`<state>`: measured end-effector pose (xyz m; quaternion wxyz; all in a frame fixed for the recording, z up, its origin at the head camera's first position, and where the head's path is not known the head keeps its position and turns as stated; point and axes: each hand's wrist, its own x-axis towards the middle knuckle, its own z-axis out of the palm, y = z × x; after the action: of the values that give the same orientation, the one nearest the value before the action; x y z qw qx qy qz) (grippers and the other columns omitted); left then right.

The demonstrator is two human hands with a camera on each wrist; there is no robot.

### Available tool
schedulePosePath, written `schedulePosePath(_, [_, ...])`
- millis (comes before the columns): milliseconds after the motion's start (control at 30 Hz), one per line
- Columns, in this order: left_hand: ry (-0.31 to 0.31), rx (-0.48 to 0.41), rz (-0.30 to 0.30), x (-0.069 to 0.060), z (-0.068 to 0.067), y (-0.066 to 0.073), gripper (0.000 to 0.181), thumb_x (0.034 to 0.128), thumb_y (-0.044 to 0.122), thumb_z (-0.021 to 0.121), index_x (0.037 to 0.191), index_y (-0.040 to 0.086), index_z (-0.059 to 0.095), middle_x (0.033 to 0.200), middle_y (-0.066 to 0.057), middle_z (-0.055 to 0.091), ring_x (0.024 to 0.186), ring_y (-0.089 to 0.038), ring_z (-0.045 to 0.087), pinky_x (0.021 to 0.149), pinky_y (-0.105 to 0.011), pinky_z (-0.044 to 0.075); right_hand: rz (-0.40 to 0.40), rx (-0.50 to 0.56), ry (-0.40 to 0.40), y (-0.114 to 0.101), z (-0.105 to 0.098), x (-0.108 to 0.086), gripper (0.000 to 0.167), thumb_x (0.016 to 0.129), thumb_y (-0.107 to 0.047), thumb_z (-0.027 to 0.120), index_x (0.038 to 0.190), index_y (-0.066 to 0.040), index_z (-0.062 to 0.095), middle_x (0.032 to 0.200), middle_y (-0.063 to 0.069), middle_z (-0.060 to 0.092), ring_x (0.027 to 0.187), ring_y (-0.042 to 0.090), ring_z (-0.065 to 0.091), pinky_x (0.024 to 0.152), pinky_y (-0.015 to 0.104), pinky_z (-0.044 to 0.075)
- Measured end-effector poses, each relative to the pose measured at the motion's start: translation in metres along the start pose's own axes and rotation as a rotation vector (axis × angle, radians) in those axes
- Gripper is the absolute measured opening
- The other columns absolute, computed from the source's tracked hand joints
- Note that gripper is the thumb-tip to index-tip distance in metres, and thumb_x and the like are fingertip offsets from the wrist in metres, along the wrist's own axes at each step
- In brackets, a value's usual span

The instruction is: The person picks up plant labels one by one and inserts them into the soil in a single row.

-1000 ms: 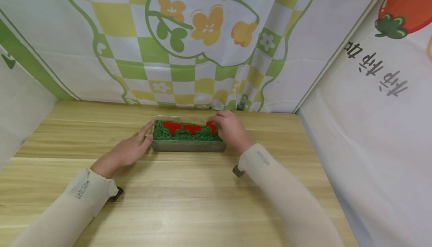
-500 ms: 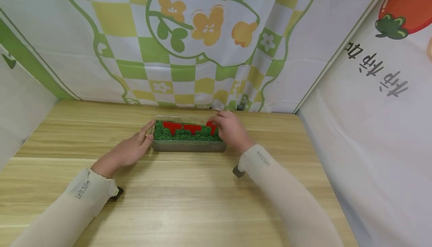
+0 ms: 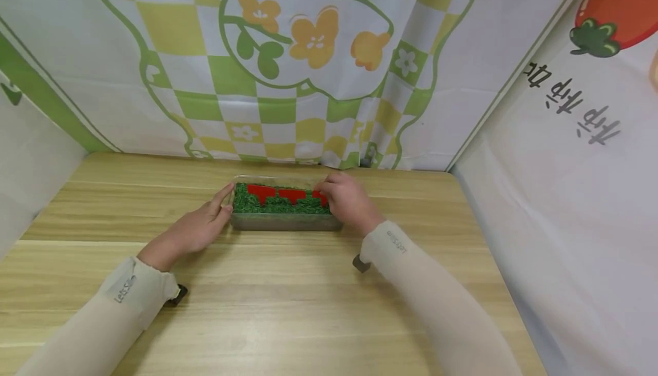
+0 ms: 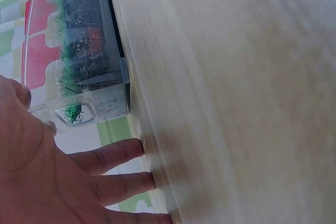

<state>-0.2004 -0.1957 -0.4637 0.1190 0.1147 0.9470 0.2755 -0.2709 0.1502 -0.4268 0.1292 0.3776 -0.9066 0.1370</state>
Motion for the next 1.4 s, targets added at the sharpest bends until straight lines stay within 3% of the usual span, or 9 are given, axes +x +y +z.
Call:
schedulePosePath(200, [-0.007,-0.004,-0.001,0.0,0.0,-0.001,0.064,0.1072,0.053,0.014,0.161,0.031,-0.013,0.156,-0.031,0.031,0.14,-0.057,0.031,0.109,-0.071,0.03,0.039,0.025,0.011,0.0,0.003,0.0,0.017,0.099,-0.009,0.063,0.109,-0.01,0.077,0.098,0.004,0.071,0.094,0.023,0.064,0.085,0.037,0.055])
schedulePosePath(433, [-0.011,-0.009,-0.001,0.001,0.001,-0.002,0.064,0.1069,0.054,0.014,0.161,0.032,-0.013,0.158,-0.03,0.03,0.141,-0.057,0.029,0.109,-0.072,0.028,0.049,0.028,0.001,0.0,0.001,-0.001,0.017,0.099,-0.009,0.063,0.11,-0.01,0.076,0.097,0.004,0.07,0.093,0.023,0.064,0.085,0.036,0.055])
schedulePosePath(1133, [-0.011,-0.008,-0.017,-0.004,-0.002,-0.003,0.064,0.1072,0.053,0.014,0.161,0.031,-0.012,0.157,-0.032,0.029,0.14,-0.058,0.029,0.11,-0.071,0.028,0.084,0.056,-0.009,0.001,-0.001,-0.008,0.027,0.1,-0.017,0.062,0.125,-0.009,0.069,0.106,0.005,0.067,0.094,0.021,0.063,0.083,0.037,0.055])
schedulePosePath(1400, [-0.005,-0.008,-0.006,0.0,-0.002,-0.004,0.065,0.107,0.053,0.014,0.161,0.03,-0.013,0.158,-0.03,0.028,0.141,-0.056,0.029,0.111,-0.07,0.028,0.195,0.135,0.001,0.014,-0.004,-0.017,0.034,0.108,-0.025,0.046,0.132,-0.008,0.062,0.126,0.01,0.063,0.116,0.029,0.059,0.101,0.048,0.048])
